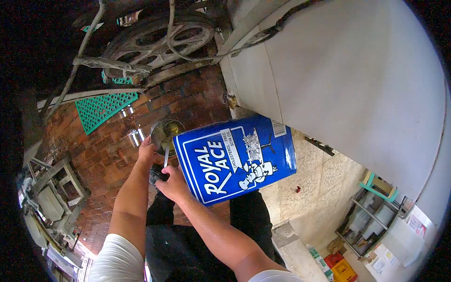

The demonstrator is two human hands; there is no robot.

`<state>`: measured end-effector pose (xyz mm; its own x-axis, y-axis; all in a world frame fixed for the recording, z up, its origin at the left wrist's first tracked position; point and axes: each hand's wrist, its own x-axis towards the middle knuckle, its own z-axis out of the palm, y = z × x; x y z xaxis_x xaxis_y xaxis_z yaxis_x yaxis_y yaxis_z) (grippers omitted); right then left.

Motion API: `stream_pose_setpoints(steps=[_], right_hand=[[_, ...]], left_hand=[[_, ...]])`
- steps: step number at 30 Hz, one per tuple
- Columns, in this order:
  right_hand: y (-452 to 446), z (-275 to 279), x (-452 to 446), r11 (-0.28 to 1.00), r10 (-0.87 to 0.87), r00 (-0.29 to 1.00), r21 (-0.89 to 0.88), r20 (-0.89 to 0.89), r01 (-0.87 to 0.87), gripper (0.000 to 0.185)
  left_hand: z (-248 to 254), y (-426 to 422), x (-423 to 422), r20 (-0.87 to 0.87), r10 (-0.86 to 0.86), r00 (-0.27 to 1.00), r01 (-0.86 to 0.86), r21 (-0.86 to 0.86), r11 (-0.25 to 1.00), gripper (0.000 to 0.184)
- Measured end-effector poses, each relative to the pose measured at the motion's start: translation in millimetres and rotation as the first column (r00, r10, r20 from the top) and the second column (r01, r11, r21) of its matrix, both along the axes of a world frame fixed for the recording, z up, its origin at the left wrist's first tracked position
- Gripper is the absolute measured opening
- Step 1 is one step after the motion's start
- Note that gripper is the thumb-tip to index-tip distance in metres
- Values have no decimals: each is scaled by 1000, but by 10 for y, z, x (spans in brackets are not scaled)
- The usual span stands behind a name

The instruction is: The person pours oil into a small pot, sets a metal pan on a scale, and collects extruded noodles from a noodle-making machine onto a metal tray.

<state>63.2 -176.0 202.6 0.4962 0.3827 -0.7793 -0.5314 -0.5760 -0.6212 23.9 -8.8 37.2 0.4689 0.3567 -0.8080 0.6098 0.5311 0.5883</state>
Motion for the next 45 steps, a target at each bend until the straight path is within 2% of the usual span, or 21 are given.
stream_pose_setpoints(steps=[2,5,8,11,14,19,21,23,26,29,31,35,38,41,45], right_hand=[[-1,-1,1,1000,-9,1000,11,-10,9,37],[5,-4,2,1000,-9,1000,9,-9,9,37],[9,-38,-20,1000,-9,1000,8,2,9,37],[13,-3,21,1000,13,1000,-7,-12,-13,38],[-4,-14,29,1000,23,999,8,-26,-22,39],[-26,-14,-19,1000,-5,1000,6,-27,5,39],[-20,-23,-7,1000,-14,1000,12,-19,14,38],[-26,-24,-22,999,-28,999,20,-27,29,38],[-26,-7,-7,1000,-24,1000,6,-18,24,38],[-21,-27,-34,998,38,993,-45,112,-34,39],[-11,-28,-37,997,54,988,-63,143,-45,39],[-34,-37,-19,999,-38,999,28,4,38,36],[-34,-33,-14,999,-32,999,23,-15,33,36],[-26,24,21,1000,1,1000,-17,-1,-1,35],[-24,29,35,1000,-15,1000,-12,-26,14,36]], left_hand=[[-72,34,-44,8,-50,999,49,21,999,49],[-108,31,-64,-46,-15,999,16,36,999,49],[-325,62,-163,4,-27,1000,27,70,997,50],[-31,22,-18,-82,-36,996,37,15,999,52],[76,-29,58,-132,34,991,-27,56,998,53],[179,-23,107,-55,1,998,-1,16,1000,55],[134,14,121,4,-12,1000,12,15,1000,55],[-117,64,-26,81,-7,997,8,-10,1000,55],[-244,41,-73,-21,97,995,-97,22,995,55],[-53,37,-26,-43,54,998,-54,-16,998,56],[-16,-9,5,14,64,998,-64,-7,998,55],[-51,-21,-22,38,69,997,-69,-8,998,53],[-36,-1,-30,64,75,995,-74,-24,997,53],[102,1,42,-127,90,988,-90,3,996,53],[3,12,-19,-26,44,999,-45,-20,999,52]])
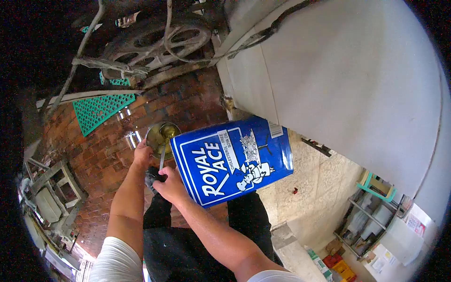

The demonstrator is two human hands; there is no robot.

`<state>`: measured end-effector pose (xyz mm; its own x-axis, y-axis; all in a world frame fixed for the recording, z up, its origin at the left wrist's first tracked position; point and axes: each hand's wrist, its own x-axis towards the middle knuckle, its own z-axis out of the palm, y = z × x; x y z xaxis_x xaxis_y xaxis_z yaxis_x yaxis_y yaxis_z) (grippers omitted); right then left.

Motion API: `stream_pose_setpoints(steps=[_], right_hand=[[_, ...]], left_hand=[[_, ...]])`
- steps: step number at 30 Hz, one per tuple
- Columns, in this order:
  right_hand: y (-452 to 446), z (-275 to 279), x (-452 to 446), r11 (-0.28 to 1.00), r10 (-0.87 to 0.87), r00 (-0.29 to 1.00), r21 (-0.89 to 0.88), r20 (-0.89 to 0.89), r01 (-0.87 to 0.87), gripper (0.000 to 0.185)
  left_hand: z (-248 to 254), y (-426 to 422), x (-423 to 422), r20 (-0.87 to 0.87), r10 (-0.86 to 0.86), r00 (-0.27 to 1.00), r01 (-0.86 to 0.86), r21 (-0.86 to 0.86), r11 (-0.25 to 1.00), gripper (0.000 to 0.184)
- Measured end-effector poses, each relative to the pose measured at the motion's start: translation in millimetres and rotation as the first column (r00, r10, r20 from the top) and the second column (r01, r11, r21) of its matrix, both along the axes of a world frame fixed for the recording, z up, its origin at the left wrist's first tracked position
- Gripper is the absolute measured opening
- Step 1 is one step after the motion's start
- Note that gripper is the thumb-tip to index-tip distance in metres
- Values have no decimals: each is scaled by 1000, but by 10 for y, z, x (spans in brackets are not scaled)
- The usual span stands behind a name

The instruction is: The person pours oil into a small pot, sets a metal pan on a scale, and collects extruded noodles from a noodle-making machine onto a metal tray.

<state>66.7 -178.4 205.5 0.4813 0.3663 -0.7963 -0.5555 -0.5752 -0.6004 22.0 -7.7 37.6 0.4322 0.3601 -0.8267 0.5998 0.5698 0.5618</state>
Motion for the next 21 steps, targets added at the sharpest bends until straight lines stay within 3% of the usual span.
stream_pose_setpoints(steps=[7,11,21], right_hand=[[25,-44,-25,996,-80,997,40,-4,80,35],[21,-79,-56,992,-95,994,88,48,90,34],[22,-22,-14,997,-51,999,56,12,51,34]], left_hand=[[122,32,-13,-22,-23,999,22,-9,1000,48],[158,96,-46,-124,-54,991,53,-8,999,54],[139,96,12,-75,9,997,-8,12,1000,49]])
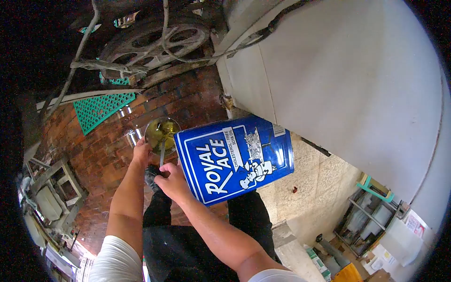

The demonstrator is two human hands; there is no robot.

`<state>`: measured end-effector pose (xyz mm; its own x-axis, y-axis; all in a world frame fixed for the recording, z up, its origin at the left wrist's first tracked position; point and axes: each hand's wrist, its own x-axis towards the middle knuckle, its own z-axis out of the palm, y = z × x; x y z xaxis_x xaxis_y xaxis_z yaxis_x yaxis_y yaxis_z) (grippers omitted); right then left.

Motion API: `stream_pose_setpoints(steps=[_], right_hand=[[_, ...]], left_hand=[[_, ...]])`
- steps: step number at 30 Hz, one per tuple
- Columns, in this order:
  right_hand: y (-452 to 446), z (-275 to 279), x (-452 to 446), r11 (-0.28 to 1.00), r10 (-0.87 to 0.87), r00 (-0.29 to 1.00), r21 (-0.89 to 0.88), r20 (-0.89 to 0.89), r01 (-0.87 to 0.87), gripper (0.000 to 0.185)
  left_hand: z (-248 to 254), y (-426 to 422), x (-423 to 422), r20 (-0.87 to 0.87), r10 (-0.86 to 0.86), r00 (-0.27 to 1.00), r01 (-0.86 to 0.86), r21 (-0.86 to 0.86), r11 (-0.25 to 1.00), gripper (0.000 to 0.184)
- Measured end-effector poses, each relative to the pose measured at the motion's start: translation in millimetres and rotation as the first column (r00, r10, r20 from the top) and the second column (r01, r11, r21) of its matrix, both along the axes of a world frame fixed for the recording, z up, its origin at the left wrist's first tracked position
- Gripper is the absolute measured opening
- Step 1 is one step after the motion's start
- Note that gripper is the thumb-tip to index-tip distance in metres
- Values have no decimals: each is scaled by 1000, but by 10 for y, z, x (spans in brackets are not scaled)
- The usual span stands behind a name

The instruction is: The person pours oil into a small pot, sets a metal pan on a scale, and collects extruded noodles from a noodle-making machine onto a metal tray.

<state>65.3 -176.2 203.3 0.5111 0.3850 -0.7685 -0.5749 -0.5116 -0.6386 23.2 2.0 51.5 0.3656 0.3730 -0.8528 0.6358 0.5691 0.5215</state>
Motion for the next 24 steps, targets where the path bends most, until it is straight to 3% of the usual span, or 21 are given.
stream_pose_setpoints(steps=[5,14,18,20,24], right_hand=[[-10,-58,-63,999,41,995,-36,93,-38,34],[-12,54,23,1000,6,1000,-7,-6,-6,34],[-12,11,-24,1000,-6,1000,1,24,6,34],[-5,52,20,999,-35,997,14,-63,36,34],[-4,20,0,999,-46,998,15,-49,46,35]], left_hand=[[20,10,21,4,-3,1000,3,22,1000,48],[-272,76,-203,92,-44,995,44,3,999,45],[76,-8,-37,46,5,999,-6,12,1000,46],[90,-26,-20,29,16,999,-17,29,999,47],[-117,2,-102,59,98,993,-97,-20,995,45]])
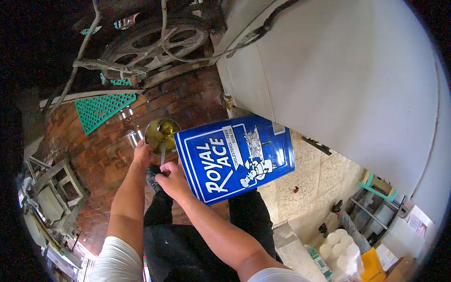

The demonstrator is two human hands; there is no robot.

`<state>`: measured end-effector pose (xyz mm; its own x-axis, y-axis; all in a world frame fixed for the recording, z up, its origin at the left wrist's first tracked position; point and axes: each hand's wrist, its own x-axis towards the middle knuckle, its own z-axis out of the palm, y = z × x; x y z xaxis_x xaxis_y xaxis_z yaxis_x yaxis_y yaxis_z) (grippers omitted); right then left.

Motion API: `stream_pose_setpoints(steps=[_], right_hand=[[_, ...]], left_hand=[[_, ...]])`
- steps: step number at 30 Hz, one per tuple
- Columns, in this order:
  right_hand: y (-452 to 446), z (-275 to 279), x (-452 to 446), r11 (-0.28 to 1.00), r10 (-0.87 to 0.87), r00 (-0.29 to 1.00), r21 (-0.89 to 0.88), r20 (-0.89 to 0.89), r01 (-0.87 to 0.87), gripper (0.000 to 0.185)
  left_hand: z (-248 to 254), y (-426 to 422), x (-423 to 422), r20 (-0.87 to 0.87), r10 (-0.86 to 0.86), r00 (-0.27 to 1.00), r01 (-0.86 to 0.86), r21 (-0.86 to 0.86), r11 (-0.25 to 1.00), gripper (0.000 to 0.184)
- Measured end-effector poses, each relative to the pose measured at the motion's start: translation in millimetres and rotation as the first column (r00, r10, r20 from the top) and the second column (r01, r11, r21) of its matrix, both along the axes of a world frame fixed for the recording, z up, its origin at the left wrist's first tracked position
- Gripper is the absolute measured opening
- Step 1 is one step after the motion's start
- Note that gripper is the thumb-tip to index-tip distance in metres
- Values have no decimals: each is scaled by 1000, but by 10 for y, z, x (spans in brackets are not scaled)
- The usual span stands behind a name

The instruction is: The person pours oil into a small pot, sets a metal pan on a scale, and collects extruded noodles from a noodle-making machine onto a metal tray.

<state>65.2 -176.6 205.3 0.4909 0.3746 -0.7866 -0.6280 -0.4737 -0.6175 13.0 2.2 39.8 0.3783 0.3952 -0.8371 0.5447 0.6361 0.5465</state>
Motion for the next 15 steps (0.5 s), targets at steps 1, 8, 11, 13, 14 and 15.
stream_pose_setpoints(steps=[1,8,11,13,14,15], right_hand=[[2,0,-11,999,24,999,-24,35,-23,35],[-56,125,-55,1000,17,997,-7,76,-17,34],[-94,296,-38,997,32,993,62,109,-39,30],[-58,557,50,998,7,999,63,50,-10,29],[-27,632,40,999,-24,999,39,27,23,31],[28,744,33,998,-56,998,9,6,55,33]], left_hand=[[44,-2,14,-21,-19,1000,19,17,1000,44],[269,149,-78,-52,-64,997,63,-25,998,46],[632,165,5,-113,17,993,-26,-84,996,43],[631,334,-142,-75,-51,996,44,-101,994,37],[606,417,-228,-54,-84,995,78,-113,991,35],[554,496,-321,-31,-88,996,83,-132,988,34]])
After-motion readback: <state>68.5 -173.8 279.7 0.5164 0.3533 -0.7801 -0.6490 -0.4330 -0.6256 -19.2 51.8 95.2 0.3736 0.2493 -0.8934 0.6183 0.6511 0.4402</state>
